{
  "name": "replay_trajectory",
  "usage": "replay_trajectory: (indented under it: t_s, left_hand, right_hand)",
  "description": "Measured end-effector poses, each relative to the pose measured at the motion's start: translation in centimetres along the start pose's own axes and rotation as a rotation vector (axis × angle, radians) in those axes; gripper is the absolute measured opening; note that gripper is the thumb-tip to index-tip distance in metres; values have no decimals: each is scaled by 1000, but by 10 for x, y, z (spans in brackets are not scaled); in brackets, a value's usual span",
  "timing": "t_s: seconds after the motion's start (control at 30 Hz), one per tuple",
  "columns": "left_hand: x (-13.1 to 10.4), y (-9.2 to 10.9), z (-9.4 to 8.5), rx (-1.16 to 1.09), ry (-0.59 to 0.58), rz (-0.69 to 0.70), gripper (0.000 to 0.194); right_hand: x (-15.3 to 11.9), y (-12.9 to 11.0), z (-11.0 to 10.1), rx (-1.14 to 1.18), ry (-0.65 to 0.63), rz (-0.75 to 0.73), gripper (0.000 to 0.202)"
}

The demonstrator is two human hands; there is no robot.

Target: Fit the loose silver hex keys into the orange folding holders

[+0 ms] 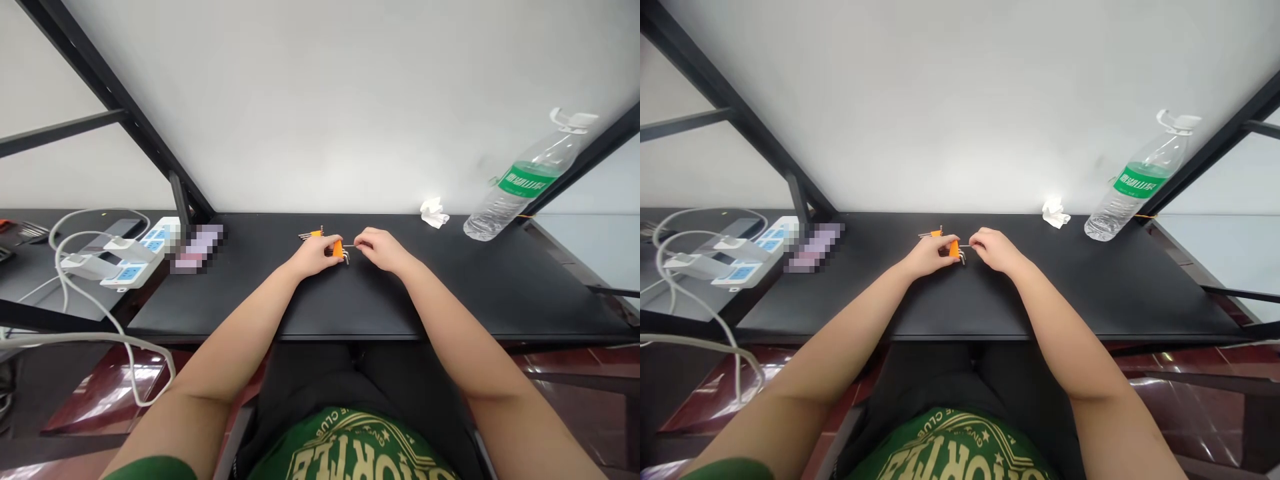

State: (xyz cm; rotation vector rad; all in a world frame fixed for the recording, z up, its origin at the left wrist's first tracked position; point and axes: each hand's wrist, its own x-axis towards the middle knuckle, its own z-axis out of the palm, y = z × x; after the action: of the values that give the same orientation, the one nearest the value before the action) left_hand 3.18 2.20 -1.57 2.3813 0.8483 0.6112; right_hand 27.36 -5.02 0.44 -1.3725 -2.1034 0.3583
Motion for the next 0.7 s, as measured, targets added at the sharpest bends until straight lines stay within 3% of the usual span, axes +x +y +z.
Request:
replay_trajectory:
  t_s: [0.23, 0.37, 0.53, 0.7]
  left_hand:
    - [0, 9, 0, 49, -39, 82, 35]
    - [-1, 16, 0, 71, -9, 142, 26]
    - [-1, 19, -2, 19, 38, 116, 33]
    - [-3, 25, -5, -61, 27, 103, 26]
  right_hand:
    - [1, -11, 9, 51, -23, -37, 20]
    - [3, -15, 18, 311, -15, 75, 16]
    - [4, -6, 18, 665, -101, 200, 23]
    - [4, -4, 19, 560, -152, 217, 25]
